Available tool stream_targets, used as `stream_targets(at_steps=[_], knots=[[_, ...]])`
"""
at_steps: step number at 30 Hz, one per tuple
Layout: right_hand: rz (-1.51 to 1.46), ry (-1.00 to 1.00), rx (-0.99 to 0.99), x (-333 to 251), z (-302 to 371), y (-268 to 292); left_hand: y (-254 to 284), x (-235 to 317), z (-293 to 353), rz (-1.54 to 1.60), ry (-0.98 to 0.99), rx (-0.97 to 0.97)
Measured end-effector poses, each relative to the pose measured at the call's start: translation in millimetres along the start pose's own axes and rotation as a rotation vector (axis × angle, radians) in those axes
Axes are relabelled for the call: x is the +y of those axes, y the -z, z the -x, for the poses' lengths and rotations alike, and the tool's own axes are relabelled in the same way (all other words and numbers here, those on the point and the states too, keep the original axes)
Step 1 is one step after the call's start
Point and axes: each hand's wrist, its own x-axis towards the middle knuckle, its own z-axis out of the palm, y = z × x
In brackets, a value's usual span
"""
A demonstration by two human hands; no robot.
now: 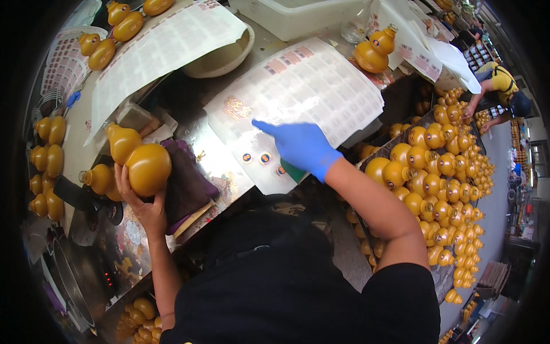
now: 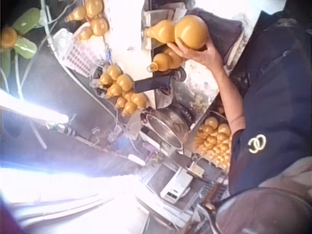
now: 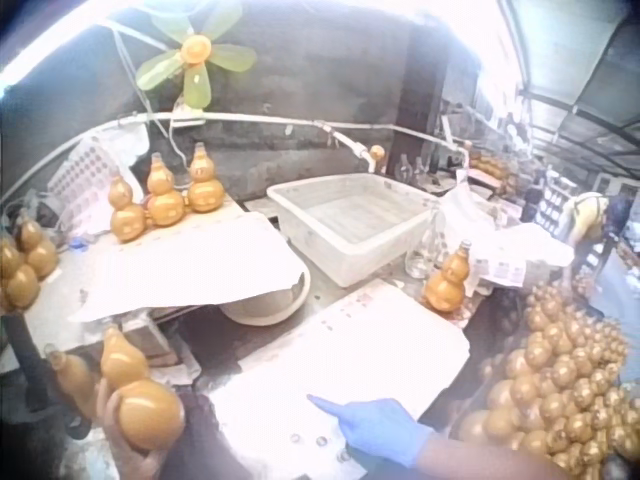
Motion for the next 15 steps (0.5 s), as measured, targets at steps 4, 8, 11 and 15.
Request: stream_targets(at_steps=[4,8,11,15], knots=[[-0.086,0.118,0.174,13.4,77.7,-54.8,-2.4,2.1,0.0,0.020,-0.022,0.006],[-1.160,-0.467,0.435,5.6,104.8,-86.2,-1.8,2.0,0.5,0.023,-0.034,0.011],[-1.674,-0.830,0.171,4.6,93.5,-95.2,-1.4,3.3,0.4,0.016,-0.033,0.012],[-1.774,-0.629,0.231,-7.5,74.9,-88.2,-2.7,2.6,0.0,0.046,-0.042,0.009]])
